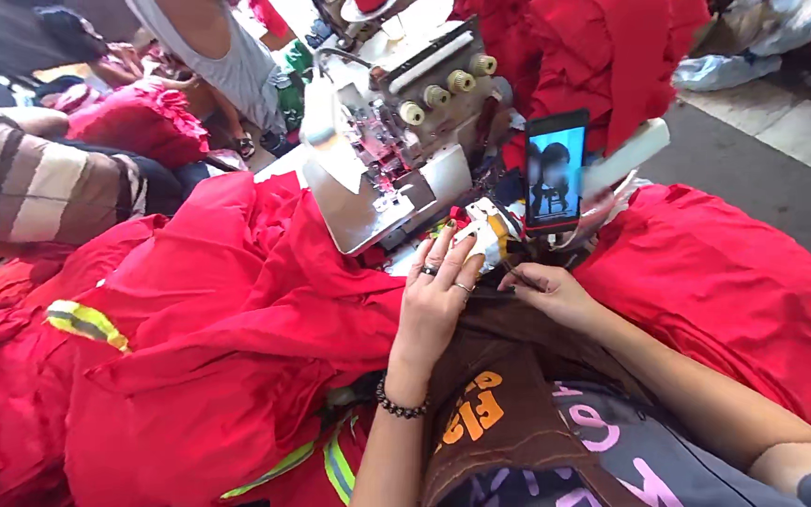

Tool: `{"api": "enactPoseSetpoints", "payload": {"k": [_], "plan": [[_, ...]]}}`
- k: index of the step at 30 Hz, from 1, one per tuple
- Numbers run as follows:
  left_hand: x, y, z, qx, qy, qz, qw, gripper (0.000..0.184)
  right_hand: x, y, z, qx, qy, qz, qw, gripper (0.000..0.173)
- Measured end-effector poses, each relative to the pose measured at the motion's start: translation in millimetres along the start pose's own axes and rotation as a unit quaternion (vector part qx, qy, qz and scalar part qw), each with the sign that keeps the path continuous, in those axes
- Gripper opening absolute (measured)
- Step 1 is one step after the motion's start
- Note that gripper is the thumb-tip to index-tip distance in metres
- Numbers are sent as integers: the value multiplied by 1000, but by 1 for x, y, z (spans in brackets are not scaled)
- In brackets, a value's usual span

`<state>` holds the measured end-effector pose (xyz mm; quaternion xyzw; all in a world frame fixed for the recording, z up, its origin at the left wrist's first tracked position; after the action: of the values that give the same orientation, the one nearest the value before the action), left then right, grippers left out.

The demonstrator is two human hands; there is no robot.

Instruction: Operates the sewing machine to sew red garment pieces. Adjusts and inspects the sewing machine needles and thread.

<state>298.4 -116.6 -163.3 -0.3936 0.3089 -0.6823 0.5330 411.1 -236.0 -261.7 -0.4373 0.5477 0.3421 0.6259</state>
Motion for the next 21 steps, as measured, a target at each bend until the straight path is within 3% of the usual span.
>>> {"api": "enactPoseSetpoints", "payload": {"k": [3, 8, 12, 16, 21], "plan": [[-2, 14, 0, -60, 36, 22, 997, 26, 5, -5, -22, -11, 4, -11, 1000, 21], [5, 22, -24, -87, 24, 64, 994, 20, 23, -14, -38, -5, 52, -12, 999, 20], [11, 0, -55, -43, -53, 30, 997, 14, 10, -23, -23, -5, 105, -176, 979, 32], [20, -56, -88, 74, -117, -151, 979, 9, -34, -9, 15, -15, 4, -292, 956, 37], [63, -90, -95, 116, -81, -294, 945, 3, -74, 68, 83, -55, -106, -363, 924, 29]]}}
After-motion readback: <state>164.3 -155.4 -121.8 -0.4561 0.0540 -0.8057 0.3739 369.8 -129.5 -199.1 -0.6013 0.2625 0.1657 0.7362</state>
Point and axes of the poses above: each hand's wrist, its own z-axis towards the middle knuckle, its own y-axis out of the palm, x = y × z, the point moved 8 cm from there along z, towards the middle knuckle, and after that the axes turned 6 degrees about -x, right-handed, at the moved point
